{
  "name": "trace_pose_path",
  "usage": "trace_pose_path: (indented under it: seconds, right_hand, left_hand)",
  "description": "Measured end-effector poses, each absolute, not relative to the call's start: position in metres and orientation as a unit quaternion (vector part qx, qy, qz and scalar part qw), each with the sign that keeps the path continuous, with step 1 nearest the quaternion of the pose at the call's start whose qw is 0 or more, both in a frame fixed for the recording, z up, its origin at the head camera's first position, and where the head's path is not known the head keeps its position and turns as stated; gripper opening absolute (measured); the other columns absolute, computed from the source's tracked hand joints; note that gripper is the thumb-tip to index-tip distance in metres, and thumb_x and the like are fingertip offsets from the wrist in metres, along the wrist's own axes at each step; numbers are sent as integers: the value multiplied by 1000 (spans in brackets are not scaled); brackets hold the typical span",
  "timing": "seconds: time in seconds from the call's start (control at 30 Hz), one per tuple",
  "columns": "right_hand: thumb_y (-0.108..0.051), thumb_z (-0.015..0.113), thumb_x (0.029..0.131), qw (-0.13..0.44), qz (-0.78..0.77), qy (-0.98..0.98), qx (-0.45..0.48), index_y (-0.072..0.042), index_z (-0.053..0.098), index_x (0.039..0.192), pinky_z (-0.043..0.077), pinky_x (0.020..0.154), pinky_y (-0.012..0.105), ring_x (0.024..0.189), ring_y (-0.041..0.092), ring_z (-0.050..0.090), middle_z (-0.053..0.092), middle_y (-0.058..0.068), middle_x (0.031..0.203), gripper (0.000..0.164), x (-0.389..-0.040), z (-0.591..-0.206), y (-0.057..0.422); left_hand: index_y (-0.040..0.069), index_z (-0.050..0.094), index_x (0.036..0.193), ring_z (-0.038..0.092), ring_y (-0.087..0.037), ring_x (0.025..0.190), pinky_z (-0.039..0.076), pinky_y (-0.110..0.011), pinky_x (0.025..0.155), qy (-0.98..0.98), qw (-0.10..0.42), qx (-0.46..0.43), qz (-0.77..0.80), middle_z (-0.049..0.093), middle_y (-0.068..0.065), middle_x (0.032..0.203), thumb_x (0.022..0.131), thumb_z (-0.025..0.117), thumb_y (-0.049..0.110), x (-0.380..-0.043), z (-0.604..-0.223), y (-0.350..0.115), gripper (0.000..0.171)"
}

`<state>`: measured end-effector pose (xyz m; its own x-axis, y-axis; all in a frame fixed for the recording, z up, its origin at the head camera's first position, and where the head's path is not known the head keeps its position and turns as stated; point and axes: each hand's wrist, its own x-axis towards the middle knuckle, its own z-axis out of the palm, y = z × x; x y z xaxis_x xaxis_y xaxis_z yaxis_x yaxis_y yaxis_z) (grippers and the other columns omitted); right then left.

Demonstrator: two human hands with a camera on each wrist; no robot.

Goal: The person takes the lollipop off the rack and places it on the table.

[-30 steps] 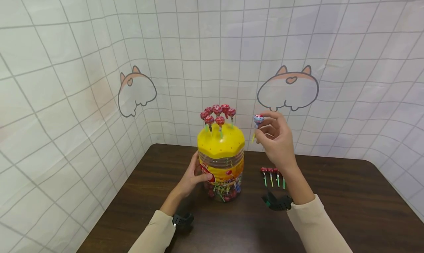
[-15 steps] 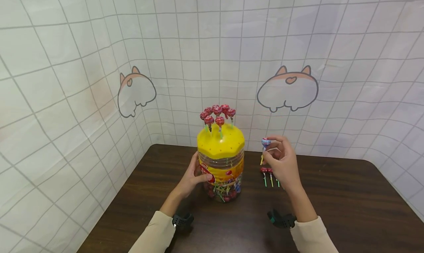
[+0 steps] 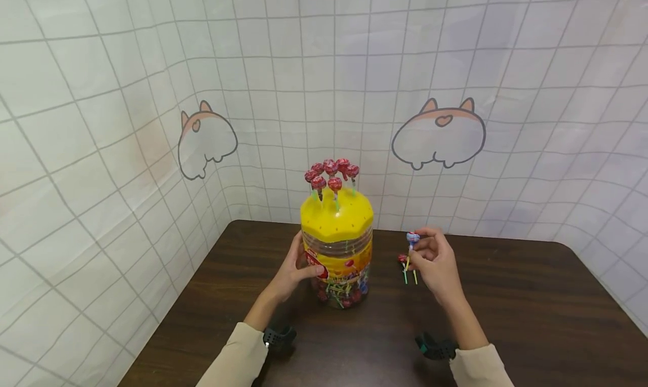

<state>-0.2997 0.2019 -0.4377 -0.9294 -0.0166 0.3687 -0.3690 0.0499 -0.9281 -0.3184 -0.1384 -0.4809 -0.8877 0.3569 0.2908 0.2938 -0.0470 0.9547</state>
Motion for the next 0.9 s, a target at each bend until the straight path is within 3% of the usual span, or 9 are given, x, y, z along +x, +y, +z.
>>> trace_pose_path:
  seconds: [0.27, 0.5, 0.77, 0.9]
  right_hand:
    - [12, 60, 93, 80, 641, -749, 146, -4, 48, 130, 62, 62, 31, 72, 10, 66, 59, 5, 92, 42, -307, -460, 216]
    - [9, 58, 94, 20, 607, -781, 146, 4, 40, 136, 63, 68, 40, 73, 14, 64, 57, 13, 96, 46, -316, -479, 225]
    - [9, 57, 93, -47, 593, -793, 135, 6, 40, 136, 63, 72, 39, 78, 21, 66, 56, 26, 101, 46, -321, -497, 232]
    - [10, 57, 93, -72, 592, -793, 128, 5, 41, 135, 63, 73, 39, 80, 23, 66, 57, 24, 98, 45, -323, -502, 233]
  left_hand:
    - [42, 14, 160, 49, -29, 133, 45, -56, 112, 686, 24, 240, 687, 41, -12, 150, 91, 78, 30, -320, -484, -138, 95]
    - [44, 13, 160, 48, -28, 135, 45, -56, 112, 685, 22, 240, 687, 41, -9, 152, 91, 78, 31, -320, -483, -138, 95]
    - [42, 11, 161, 48, -29, 137, 46, -55, 111, 684, 26, 246, 687, 40, -10, 154, 91, 77, 36, -320, -483, -138, 96]
    - [43, 12, 160, 48, -29, 137, 44, -57, 112, 684, 24, 245, 687, 40, -11, 153, 90, 78, 37, -321, -483, -138, 97]
